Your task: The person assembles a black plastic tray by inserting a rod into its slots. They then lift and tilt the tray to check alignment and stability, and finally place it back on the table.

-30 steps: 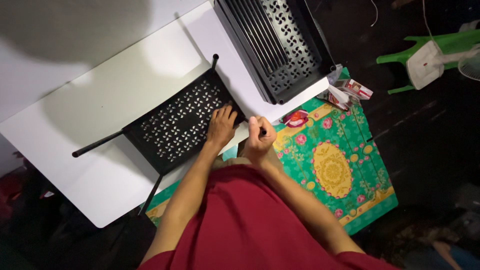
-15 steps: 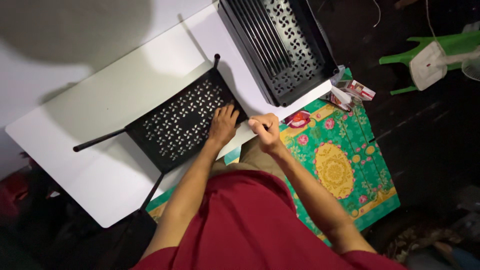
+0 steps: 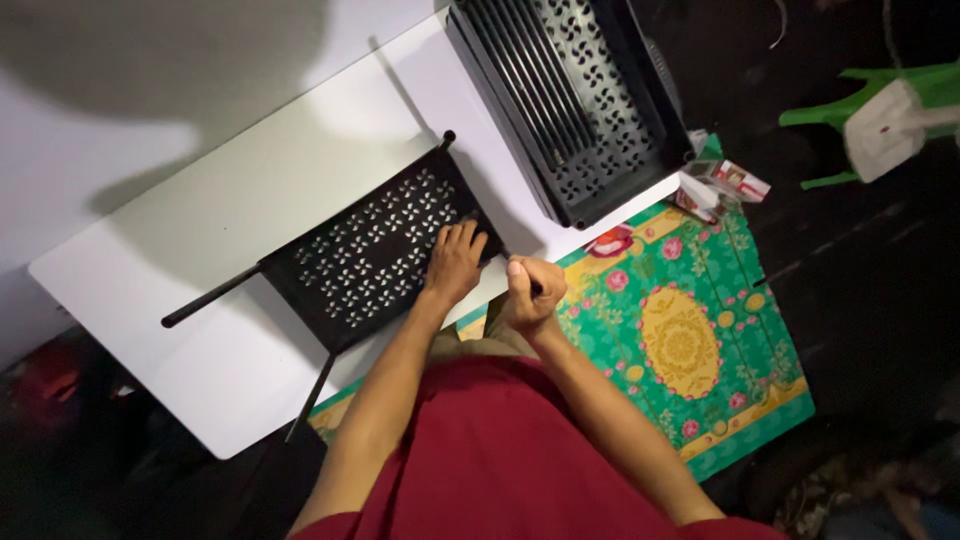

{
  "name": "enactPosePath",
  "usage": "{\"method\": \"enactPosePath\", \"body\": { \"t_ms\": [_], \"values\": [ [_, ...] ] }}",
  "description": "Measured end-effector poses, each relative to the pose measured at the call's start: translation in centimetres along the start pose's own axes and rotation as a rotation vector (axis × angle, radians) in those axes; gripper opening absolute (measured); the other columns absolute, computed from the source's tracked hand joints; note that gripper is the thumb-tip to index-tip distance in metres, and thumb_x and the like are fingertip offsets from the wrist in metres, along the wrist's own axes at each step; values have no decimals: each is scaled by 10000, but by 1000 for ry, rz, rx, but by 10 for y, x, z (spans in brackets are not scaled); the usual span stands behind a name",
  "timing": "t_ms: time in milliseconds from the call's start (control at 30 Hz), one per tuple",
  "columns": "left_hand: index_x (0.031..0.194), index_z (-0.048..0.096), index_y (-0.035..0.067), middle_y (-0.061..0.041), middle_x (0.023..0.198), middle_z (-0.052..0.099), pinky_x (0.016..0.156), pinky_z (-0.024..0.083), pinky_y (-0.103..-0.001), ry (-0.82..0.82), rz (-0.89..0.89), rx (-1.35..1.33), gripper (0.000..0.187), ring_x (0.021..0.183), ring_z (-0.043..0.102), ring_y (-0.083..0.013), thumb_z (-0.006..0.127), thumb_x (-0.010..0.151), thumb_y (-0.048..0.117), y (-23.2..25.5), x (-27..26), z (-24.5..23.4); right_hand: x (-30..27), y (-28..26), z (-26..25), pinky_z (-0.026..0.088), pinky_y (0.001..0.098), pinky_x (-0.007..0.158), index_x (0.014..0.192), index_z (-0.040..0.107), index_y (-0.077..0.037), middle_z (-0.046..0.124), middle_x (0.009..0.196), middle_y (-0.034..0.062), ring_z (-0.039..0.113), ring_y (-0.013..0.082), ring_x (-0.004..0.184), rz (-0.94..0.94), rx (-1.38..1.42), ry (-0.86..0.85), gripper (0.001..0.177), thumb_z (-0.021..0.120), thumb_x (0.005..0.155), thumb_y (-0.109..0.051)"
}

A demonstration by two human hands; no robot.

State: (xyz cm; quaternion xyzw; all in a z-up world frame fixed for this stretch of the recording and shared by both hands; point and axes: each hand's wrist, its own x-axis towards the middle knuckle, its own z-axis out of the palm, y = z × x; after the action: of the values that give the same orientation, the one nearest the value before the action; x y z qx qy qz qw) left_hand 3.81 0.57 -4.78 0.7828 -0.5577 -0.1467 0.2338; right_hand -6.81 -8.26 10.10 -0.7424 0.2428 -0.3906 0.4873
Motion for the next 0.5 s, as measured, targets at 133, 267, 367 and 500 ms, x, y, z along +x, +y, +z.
{"method": "enactPosePath", "body": {
  "t_ms": [133, 267, 367, 500],
  "values": [
    [1169, 653, 23, -207, 1306, 590, 1063, 390, -470, 22, 13, 6, 453, 1233, 540, -350, 787, 790, 231, -3, 2, 2, 13, -1, -7, 315, 355, 498, 619, 401, 16, 400, 569, 108, 390, 228, 464, -16, 165, -146, 278, 535, 864, 17],
    [1177, 657, 26, -199, 1290, 591, 1078, 391, -471, -16, 3, 18, 430, 1213, 546, -350, 730, 761, 105, -3, 1, 7, 26, 1, -17, 326, 376, 508, 611, 362, 5, 385, 570, 121, 387, 265, 477, -27, 292, -319, 319, 544, 870, 47],
    [1170, 654, 23, -201, 1280, 586, 1077, 390, -470, 21, 20, 36, 431, 1212, 545, -353, 703, 743, 61, -8, 7, 6, 42, 5, -25, 315, 390, 520, 600, 352, -11, 361, 558, 114, 383, 269, 479, 28, 396, -522, 333, 543, 865, 56],
    [1160, 653, 28, -198, 1293, 586, 1083, 390, -465, -10, 4, 36, 418, 1213, 546, -342, 704, 747, 55, -2, 2, 5, 40, -2, -31, 302, 382, 537, 633, 375, -8, 388, 590, 106, 383, 245, 516, 69, 355, -523, 321, 559, 894, 30]
  ]
}}
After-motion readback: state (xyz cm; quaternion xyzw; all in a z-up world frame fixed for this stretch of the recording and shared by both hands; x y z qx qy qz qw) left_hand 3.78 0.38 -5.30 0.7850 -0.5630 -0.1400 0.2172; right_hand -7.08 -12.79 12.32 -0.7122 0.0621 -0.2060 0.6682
